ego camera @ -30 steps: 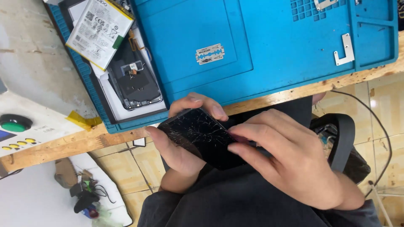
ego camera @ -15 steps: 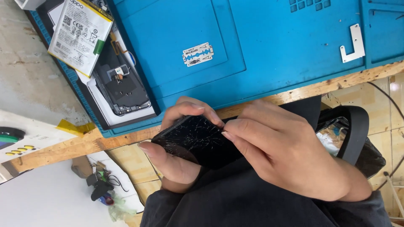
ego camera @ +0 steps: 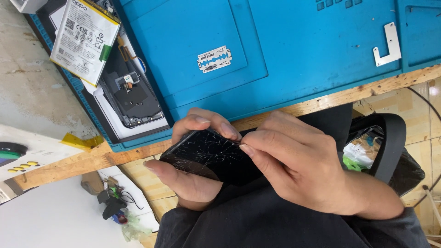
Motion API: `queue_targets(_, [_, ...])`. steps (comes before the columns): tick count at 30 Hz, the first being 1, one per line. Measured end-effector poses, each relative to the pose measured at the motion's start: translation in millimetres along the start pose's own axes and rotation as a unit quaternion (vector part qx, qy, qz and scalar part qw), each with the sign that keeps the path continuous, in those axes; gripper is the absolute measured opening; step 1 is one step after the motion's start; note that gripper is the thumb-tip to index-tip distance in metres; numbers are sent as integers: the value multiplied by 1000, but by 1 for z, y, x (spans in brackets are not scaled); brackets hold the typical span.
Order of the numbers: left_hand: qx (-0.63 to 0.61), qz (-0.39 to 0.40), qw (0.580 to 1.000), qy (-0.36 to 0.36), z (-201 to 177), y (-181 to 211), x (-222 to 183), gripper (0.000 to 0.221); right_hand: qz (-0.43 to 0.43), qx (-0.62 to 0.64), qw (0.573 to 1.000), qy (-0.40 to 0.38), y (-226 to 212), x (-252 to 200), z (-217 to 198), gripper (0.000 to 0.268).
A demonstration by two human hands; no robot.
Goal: Removing shattered glass fragments and prying the screen assembly from a mobile phone during a repair process.
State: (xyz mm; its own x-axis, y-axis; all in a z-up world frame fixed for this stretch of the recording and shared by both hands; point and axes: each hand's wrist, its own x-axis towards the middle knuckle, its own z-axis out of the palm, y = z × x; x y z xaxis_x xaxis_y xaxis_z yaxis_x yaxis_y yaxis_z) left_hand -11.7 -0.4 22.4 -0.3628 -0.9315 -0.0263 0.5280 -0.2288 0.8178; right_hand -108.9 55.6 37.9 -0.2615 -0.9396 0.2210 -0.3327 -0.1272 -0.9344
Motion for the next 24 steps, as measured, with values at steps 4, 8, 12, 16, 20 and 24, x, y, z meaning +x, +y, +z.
queue_targets(4, [-10, 12, 1000, 15, 1, -3, -1, 57, 6, 6, 1000, 13, -1, -1, 2, 4])
queue_targets(8, [-21, 32, 999, 16, 0, -6, -2, 57, 1, 8, 1000, 28, -1, -2, 4, 2])
queue_targets(12, [-37, 39, 998, 31, 3, -8, -2, 57, 4, 7, 999, 33, -1, -1, 5, 3])
queue_targets(16, [-34, 26, 998, 53, 8, -7, -2, 55, 1, 8, 999, 37, -1, 0, 5, 2])
queue_targets(20, [-46, 56, 995, 61, 11, -12, -1, 55, 5, 9, 999, 44, 1, 0, 6, 3])
queue_targets(24, [-50, 50, 996, 49, 3, -13, -3, 55, 18, 14, 999, 42, 2, -2, 7, 3])
